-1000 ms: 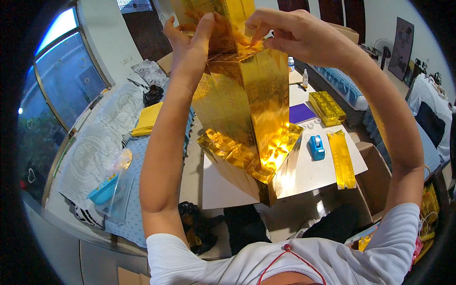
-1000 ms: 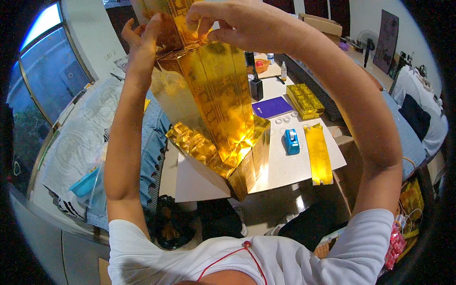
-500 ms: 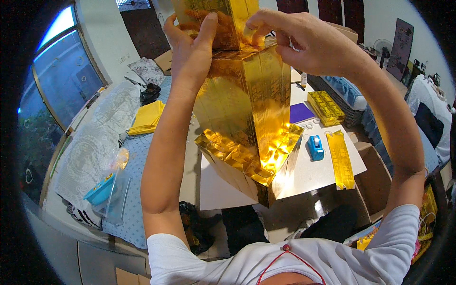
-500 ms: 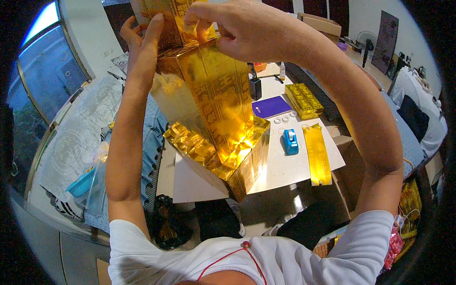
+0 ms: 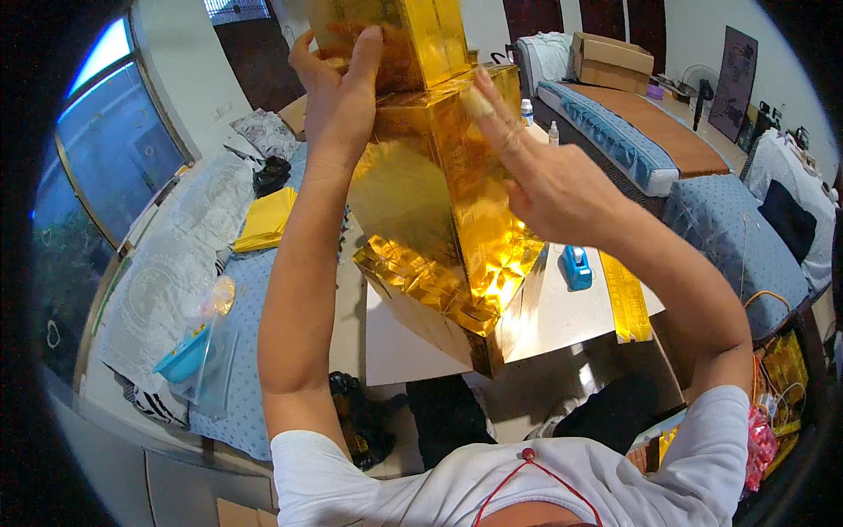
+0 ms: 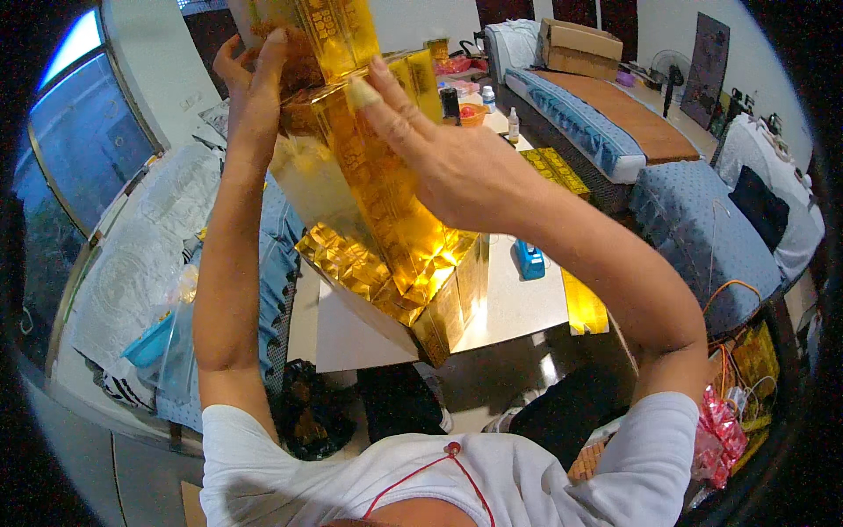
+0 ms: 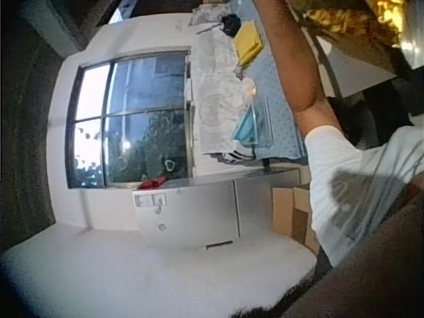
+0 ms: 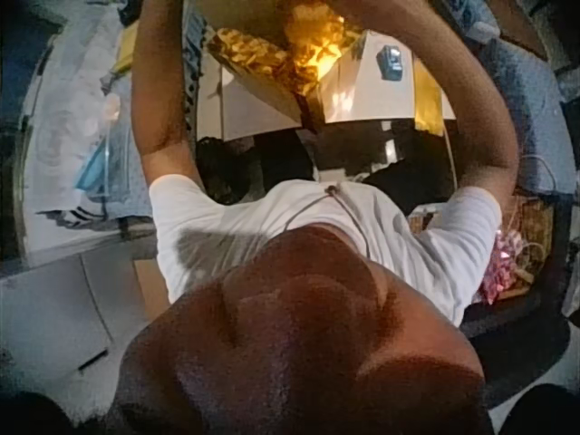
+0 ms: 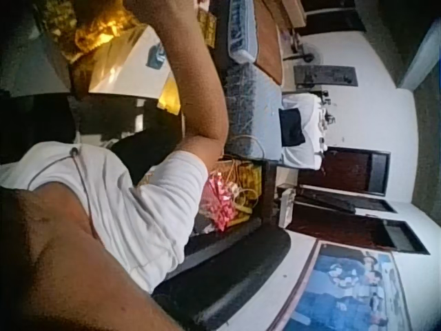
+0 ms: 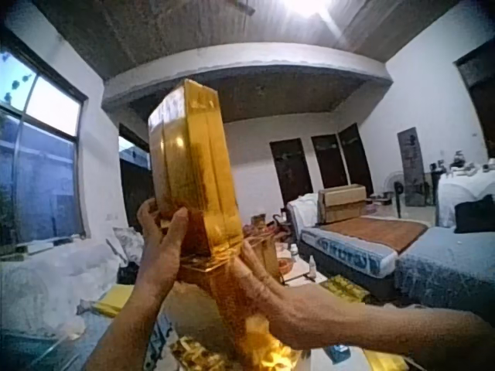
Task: The person assembles a tall, gold-colored paper structure by folding and securing the edges with adhesive tape. They repeatedly apply tape to the seams and fold the paper to maintain the shape.
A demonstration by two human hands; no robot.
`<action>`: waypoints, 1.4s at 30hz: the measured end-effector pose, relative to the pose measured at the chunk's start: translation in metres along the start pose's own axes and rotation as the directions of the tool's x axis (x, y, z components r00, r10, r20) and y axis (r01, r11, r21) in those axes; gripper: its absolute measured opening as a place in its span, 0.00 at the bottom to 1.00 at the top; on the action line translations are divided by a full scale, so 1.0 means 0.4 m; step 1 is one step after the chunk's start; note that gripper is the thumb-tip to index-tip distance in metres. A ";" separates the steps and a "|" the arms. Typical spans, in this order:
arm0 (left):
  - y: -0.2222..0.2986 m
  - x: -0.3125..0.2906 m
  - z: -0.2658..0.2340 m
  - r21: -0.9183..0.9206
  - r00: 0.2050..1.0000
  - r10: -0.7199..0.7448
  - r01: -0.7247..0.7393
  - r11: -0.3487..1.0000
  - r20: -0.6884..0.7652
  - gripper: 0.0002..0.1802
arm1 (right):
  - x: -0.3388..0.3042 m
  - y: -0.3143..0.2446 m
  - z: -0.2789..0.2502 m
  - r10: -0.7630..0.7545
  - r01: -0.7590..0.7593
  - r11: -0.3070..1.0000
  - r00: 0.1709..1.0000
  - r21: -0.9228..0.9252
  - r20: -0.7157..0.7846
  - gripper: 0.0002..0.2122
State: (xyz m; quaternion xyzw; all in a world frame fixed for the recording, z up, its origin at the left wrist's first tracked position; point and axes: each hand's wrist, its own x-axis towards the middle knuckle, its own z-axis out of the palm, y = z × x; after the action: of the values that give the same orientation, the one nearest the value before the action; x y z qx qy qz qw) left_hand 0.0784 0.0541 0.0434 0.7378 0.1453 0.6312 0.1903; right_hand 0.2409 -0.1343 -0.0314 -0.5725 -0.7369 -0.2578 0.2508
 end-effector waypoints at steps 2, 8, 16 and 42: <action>0.008 -0.003 -0.006 -0.010 1.000 -0.017 0.017 1.000 -0.012 0.52 | -0.022 -0.016 0.002 -0.049 0.050 0.999 0.998 -0.017 0.043 0.46; -0.067 -0.008 -0.055 0.071 0.991 0.014 -0.005 0.997 -0.130 0.44 | -0.133 0.011 0.036 0.142 -0.077 0.963 0.959 0.256 -0.246 0.31; -0.149 -0.053 -0.082 -0.439 0.833 -0.534 0.537 0.721 0.143 0.26 | -0.177 -0.095 0.097 0.119 -0.051 0.863 0.987 0.502 -0.104 0.40; -0.198 -1.045 0.690 -0.143 0.695 -0.502 0.647 0.749 0.515 0.29 | -0.690 0.414 0.642 0.927 -0.905 0.173 0.283 0.390 0.246 0.21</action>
State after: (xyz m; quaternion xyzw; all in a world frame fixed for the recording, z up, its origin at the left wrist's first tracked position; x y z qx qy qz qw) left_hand 0.2856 -0.0926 -0.3959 0.7371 0.2218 0.3664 0.5228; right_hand 0.4432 -0.1249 -0.3898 -0.8136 -0.2765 0.1131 0.4987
